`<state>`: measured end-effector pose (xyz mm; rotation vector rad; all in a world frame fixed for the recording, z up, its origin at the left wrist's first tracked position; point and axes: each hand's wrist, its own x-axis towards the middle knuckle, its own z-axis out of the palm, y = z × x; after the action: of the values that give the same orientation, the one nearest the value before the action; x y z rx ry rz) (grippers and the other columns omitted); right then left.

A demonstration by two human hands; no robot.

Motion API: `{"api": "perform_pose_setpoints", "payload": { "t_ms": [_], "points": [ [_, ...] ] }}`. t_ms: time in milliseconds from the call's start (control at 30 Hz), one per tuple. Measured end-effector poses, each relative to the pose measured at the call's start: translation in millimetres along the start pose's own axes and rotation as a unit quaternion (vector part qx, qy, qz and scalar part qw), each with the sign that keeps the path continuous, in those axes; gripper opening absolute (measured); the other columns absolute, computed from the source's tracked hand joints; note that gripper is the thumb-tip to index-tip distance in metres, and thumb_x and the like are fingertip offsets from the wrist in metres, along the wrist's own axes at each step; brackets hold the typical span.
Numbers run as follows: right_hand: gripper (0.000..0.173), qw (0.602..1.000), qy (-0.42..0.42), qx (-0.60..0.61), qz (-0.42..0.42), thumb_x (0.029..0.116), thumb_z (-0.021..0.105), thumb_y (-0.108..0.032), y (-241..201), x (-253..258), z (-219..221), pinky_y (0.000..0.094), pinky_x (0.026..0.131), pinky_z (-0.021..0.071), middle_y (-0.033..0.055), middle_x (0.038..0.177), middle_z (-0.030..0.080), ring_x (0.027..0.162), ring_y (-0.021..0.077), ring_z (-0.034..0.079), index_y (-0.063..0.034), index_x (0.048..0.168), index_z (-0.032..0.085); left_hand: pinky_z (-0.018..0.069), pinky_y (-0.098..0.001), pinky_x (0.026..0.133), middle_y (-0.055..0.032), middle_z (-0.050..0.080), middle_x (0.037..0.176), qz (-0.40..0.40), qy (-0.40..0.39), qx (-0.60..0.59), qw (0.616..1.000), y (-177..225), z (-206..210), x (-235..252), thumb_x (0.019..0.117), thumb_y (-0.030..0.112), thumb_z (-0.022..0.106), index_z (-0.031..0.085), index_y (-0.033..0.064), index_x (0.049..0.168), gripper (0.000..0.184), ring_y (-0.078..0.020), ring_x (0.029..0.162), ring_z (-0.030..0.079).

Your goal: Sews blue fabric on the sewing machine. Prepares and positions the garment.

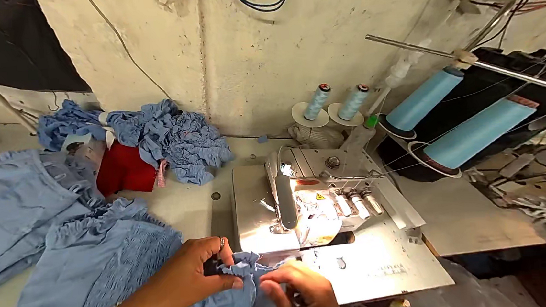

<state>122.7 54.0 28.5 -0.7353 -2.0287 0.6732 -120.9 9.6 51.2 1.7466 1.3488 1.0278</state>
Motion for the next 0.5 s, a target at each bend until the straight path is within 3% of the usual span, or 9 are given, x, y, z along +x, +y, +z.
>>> {"api": "perform_pose_setpoints", "payload": {
  "t_ms": [67,167,233,300,400,467,500],
  "points": [
    [0.023,0.998,-0.056,-0.002,0.018,0.0957,0.069,-0.028,1,-2,5,0.0281,0.059,0.0514,0.0057,0.082,0.071,0.067,0.0112,0.062,-0.0070,0.097,0.079,0.0439,-0.0068,0.060,0.0115,0.064,0.080,-0.003,-0.008,0.008,1.000,2,2,2,0.0811,0.033,0.083,0.069,0.0133,0.088,0.025,0.0104,0.070,0.056],
    [0.024,0.992,-0.055,0.117,0.006,0.0931,0.073,-0.026,17,2,19,0.0164,0.061,0.0474,0.0055,0.087,0.068,0.068,0.0029,0.056,-0.0021,0.096,0.073,0.0437,-0.0057,0.060,0.0115,0.066,0.080,0.007,-0.006,0.018,1.000,0,4,5,0.0818,0.032,0.081,0.072,0.0136,0.091,0.023,0.0112,0.069,0.056],
    [0.016,0.953,-0.092,0.287,0.039,0.0912,0.075,-0.015,19,4,22,0.0096,0.059,0.0442,-0.0012,0.080,0.066,0.066,-0.0064,0.053,-0.0005,0.095,0.068,0.0451,-0.0047,0.064,0.0110,0.068,0.085,0.023,0.001,0.011,1.000,-1,3,5,0.0833,0.031,0.080,0.074,0.0132,0.093,0.021,0.0118,0.074,0.058],
    [0.012,0.889,-0.214,0.398,0.074,0.0939,0.071,-0.011,22,2,19,0.0119,0.064,0.0477,-0.0071,0.079,0.064,0.069,-0.0077,0.056,-0.0040,0.099,0.063,0.0471,-0.0054,0.067,0.0108,0.068,0.088,0.041,0.013,-0.007,0.999,-4,2,5,0.0851,0.030,0.079,0.072,0.0140,0.095,0.020,0.0112,0.078,0.059],
    [0.022,0.853,-0.372,0.354,0.092,0.0962,0.068,-0.015,32,-6,11,0.0270,0.074,0.0552,0.0072,0.084,0.071,0.078,0.0049,0.067,0.0064,0.102,0.071,0.0489,-0.0072,0.072,0.0120,0.067,0.089,0.058,0.051,0.007,0.997,-10,0,6,0.0858,0.033,0.079,0.069,0.0164,0.094,0.021,0.0094,0.083,0.060],
    [0.031,0.873,-0.379,0.281,0.122,0.0957,0.071,-0.025,39,-9,4,0.0340,0.068,0.0550,0.0096,0.079,0.071,0.072,0.0101,0.066,0.0056,0.099,0.072,0.0459,-0.0104,0.076,0.0122,0.067,0.088,0.055,0.077,0.070,0.993,-12,3,7,0.0837,0.038,0.078,0.070,0.0176,0.091,0.023,0.0070,0.088,0.058],
    [0.033,0.893,-0.344,0.259,0.130,0.0941,0.073,-0.030,41,-10,1,0.0303,0.063,0.0528,0.0060,0.074,0.068,0.066,0.0070,0.063,0.0033,0.095,0.072,0.0450,-0.0116,0.077,0.0131,0.067,0.087,0.052,0.089,0.096,0.990,-13,5,7,0.0823,0.040,0.078,0.071,0.0190,0.089,0.024,0.0062,0.088,0.057]
  ]
}}
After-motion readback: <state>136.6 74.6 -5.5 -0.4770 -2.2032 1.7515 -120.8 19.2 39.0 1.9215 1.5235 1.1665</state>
